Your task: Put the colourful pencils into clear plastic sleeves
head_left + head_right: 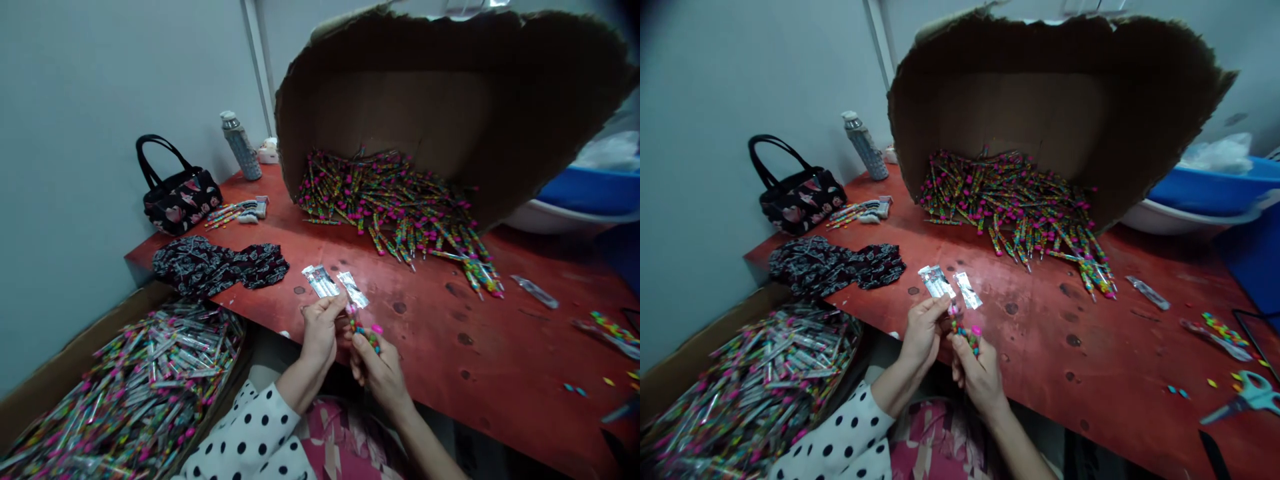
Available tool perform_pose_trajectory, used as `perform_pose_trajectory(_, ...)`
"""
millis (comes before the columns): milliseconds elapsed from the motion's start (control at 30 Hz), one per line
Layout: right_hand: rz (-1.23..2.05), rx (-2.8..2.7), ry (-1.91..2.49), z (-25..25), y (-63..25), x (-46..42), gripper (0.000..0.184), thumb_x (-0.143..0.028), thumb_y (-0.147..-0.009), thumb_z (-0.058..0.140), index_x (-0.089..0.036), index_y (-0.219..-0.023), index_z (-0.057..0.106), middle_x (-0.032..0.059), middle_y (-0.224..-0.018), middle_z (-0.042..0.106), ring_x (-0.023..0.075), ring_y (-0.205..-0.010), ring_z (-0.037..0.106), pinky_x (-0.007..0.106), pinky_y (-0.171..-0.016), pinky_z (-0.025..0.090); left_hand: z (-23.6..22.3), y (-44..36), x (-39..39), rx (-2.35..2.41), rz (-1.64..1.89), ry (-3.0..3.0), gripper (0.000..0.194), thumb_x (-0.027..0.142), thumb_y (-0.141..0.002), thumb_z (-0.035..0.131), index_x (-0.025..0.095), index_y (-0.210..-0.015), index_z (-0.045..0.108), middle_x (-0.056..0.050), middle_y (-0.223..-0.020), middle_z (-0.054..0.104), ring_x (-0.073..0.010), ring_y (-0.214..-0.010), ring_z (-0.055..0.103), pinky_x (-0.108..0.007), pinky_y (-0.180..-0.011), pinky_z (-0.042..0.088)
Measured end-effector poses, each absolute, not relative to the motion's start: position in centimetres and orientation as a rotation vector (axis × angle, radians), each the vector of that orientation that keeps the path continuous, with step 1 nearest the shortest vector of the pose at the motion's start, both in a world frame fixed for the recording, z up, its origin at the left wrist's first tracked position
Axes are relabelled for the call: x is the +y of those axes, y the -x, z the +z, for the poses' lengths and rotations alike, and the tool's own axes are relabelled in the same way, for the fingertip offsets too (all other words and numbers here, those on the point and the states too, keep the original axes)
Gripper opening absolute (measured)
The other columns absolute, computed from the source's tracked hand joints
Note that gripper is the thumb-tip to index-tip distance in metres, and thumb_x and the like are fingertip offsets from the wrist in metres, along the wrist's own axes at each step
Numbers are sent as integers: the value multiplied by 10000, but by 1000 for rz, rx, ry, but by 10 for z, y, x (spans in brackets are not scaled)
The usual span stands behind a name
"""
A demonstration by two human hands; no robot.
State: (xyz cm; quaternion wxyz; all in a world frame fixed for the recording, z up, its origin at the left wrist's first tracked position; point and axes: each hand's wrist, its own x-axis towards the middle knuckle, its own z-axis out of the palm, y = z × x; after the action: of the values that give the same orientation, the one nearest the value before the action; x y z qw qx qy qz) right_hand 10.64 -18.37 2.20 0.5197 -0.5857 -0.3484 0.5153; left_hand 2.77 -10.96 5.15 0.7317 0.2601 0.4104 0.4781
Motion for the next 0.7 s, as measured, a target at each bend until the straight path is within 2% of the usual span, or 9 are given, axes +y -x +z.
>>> perform_pose_trajectory(133, 969, -1062, 1493, 35, -117, -200, 320, -464, -804, 504, -175, -867, 626, -21, -444, 492, 124, -377, 441, 243, -395, 360, 62, -30, -103, 900, 1022, -581, 250, 327, -618, 711, 94, -611, 618, -44, -595, 627, -119, -546, 585, -232, -567, 480)
perform_pose_trajectory(267, 908, -1431, 1411, 48, -125, -216, 221, -413, -774, 551, -231, -801, 672, 40, -601, 603, 184, -555, 552, 297, -561, 429, 56, -19, -85, 986, 1141, -459, 251, 315, -583, 733, 101, -618, 606, -30, -574, 616, -121, -548, 598, -236, -560, 503)
perform_pose_trajectory(400, 926, -1200, 1601, 42, -126, -210, 297, -419, -861, 422, -191, -885, 611, -6, -495, 515, 138, -433, 480, 256, -452, 384, 49, -12, -81, 933, 1110, -444, 236, 287, -595, 739, 102, -660, 607, -32, -627, 632, -119, -586, 609, -245, -586, 526)
perform_pose_trajectory(467, 1005, -1142, 1659, 36, -126, -202, 321, -442, -864, 419, -171, -903, 586, -23, -468, 498, 125, -400, 464, 240, -415, 362, 48, -13, -85, 911, 1079, -422, 223, 268, -599, 741, 104, -660, 603, -24, -618, 626, -118, -584, 607, -251, -589, 536)
perform_pose_trajectory(700, 1079, -1120, 1700, 31, -121, -194, 362, -498, -851, 409, -182, -718, 528, -21, -439, 515, 114, -373, 472, 214, -379, 349, 47, -22, -92, 860, 1088, -367, 224, 240, -596, 749, 111, -698, 598, -5, -629, 614, -106, -588, 601, -252, -598, 546)
